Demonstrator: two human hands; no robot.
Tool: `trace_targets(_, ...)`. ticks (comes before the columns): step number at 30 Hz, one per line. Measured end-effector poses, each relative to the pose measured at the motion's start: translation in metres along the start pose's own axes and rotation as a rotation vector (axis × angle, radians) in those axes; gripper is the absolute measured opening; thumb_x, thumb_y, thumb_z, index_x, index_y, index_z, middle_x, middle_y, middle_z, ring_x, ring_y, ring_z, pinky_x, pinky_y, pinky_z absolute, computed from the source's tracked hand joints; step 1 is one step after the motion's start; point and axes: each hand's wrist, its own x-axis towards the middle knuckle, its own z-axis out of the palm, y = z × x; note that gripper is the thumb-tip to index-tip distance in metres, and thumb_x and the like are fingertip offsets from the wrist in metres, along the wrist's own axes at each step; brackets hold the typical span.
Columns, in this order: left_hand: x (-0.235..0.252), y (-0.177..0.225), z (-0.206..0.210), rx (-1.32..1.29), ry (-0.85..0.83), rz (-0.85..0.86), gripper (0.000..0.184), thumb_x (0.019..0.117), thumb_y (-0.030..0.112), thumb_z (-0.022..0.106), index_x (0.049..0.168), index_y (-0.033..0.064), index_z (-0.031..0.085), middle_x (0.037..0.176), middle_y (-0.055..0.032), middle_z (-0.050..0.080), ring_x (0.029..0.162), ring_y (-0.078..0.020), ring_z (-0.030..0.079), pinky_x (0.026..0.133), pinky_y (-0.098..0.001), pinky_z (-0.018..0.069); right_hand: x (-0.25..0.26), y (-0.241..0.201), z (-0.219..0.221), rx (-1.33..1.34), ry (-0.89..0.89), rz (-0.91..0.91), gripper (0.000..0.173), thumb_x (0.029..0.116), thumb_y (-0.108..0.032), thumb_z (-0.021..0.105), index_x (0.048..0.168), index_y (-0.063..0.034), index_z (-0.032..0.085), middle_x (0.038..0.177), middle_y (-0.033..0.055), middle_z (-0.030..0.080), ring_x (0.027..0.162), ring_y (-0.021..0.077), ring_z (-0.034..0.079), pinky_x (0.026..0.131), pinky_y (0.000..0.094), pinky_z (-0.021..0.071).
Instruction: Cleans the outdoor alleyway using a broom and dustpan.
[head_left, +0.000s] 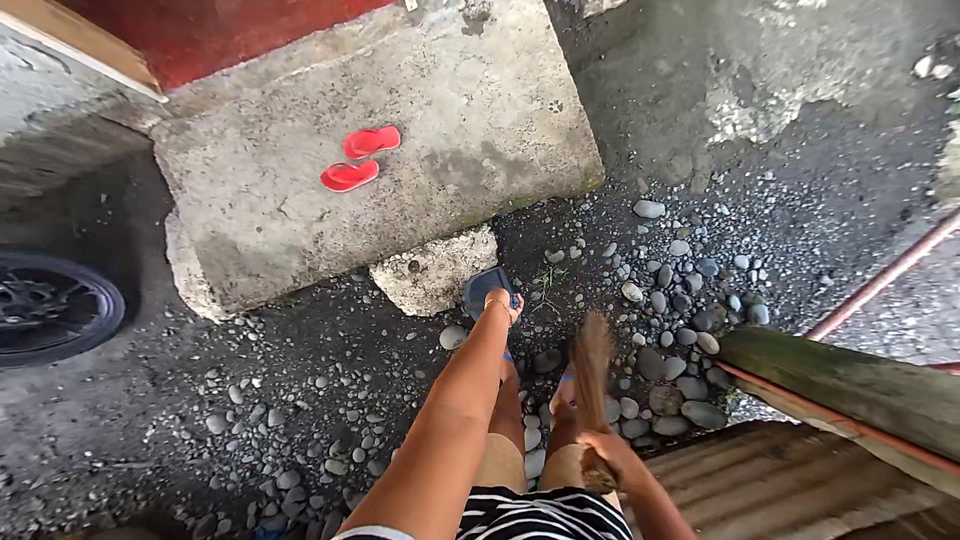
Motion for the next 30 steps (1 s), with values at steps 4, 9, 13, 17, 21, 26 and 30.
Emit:
trace_targets(4, 0.001, -0.007, 0.0, 0.037, 0.015, -0.002, 0.017, 0.1075, 0.013, 0.039, 0.121, 0.0062, 0.046, 0.088, -0.0096, 0.048, 0.065, -0.0171, 0.051, 0.059, -0.0268, 0.0481, -0.02, -0.025, 0.057, 0.231, -0.114, 0.031, 0.051, 0.0941, -0.001, 0.063, 0.139, -0.0009, 0.038, 0.084, 0.0127, 0.056, 0.062, 0.0223, 0.061, 0.059, 0.042, 0.0583)
trace_targets(9, 0.001, -0.009, -0.007, 0.047, 0.028, 0.013, 0.017, 0.1074, 0.011, 0.04, 0.122, 0.0055, 0.046, 0.089, -0.0101, 0.049, 0.067, -0.0174, 0.052, 0.059, -0.0268, 0.0481, -0.066, -0.021, 0.028, 0.3, -0.108, -0.006, 0.04, 0.0986, -0.004, 0.054, 0.137, -0.0025, 0.042, 0.077, 0.0124, 0.061, 0.055, 0.0232, 0.064, 0.053, 0.0423, 0.0597)
trace_targets(13, -0.003, -0.013, 0.0, 0.069, 0.02, 0.015, 0.018, 0.1079, 0.01, 0.039, 0.123, 0.005, 0.046, 0.091, -0.0103, 0.049, 0.068, -0.0171, 0.052, 0.06, -0.0264, 0.0489, -0.086, -0.009, 0.012, 0.26, 0.048, 0.027, 0.058, 0.0974, -0.003, 0.057, 0.149, -0.0078, 0.032, 0.082, 0.0136, 0.059, 0.057, 0.0236, 0.063, 0.052, 0.0418, 0.0582)
trace_targets(17, -0.003, -0.016, 0.004, 0.105, 0.008, -0.009, 0.018, 0.1073, 0.01, 0.039, 0.123, 0.0055, 0.046, 0.093, -0.0103, 0.049, 0.069, -0.0167, 0.053, 0.06, -0.0254, 0.0493, -0.032, 0.002, 0.033, 0.214, 0.019, -0.062, 0.065, 0.0879, -0.002, 0.067, 0.146, -0.0012, 0.038, 0.104, 0.0212, 0.064, 0.077, 0.0286, 0.067, 0.065, 0.0471, 0.0594)
trace_targets(21, -0.001, -0.011, -0.001, 0.103, 0.004, -0.024, 0.02, 0.1084, 0.012, 0.038, 0.125, 0.0054, 0.045, 0.094, -0.0106, 0.049, 0.069, -0.0165, 0.053, 0.059, -0.025, 0.0492, -0.025, -0.027, 0.068, 0.229, -0.117, 0.045, 0.052, 0.0938, -0.001, 0.062, 0.14, -0.0036, 0.038, 0.083, 0.0132, 0.058, 0.059, 0.0229, 0.062, 0.055, 0.0417, 0.0585)
trace_targets(26, 0.002, -0.005, -0.012, 0.078, 0.01, -0.046, 0.018, 0.1078, 0.013, 0.038, 0.124, 0.0067, 0.045, 0.094, -0.0101, 0.048, 0.068, -0.0163, 0.053, 0.058, -0.025, 0.049, -0.08, -0.02, 0.043, 0.167, -0.072, 0.005, 0.063, 0.0952, -0.004, 0.062, 0.151, -0.0066, 0.032, 0.088, 0.0149, 0.062, 0.06, 0.0231, 0.064, 0.055, 0.0417, 0.0591)
trace_targets(30, -0.002, -0.008, -0.015, 0.101, -0.006, -0.047, 0.018, 0.1079, 0.012, 0.037, 0.123, 0.0065, 0.045, 0.093, -0.0098, 0.047, 0.068, -0.0167, 0.052, 0.059, -0.0256, 0.0487, -0.092, -0.014, -0.007, 0.066, 0.086, -0.064, 0.072, 0.09, -0.002, 0.064, 0.154, -0.0066, 0.032, 0.102, 0.018, 0.063, 0.069, 0.0244, 0.067, 0.061, 0.0426, 0.0596)
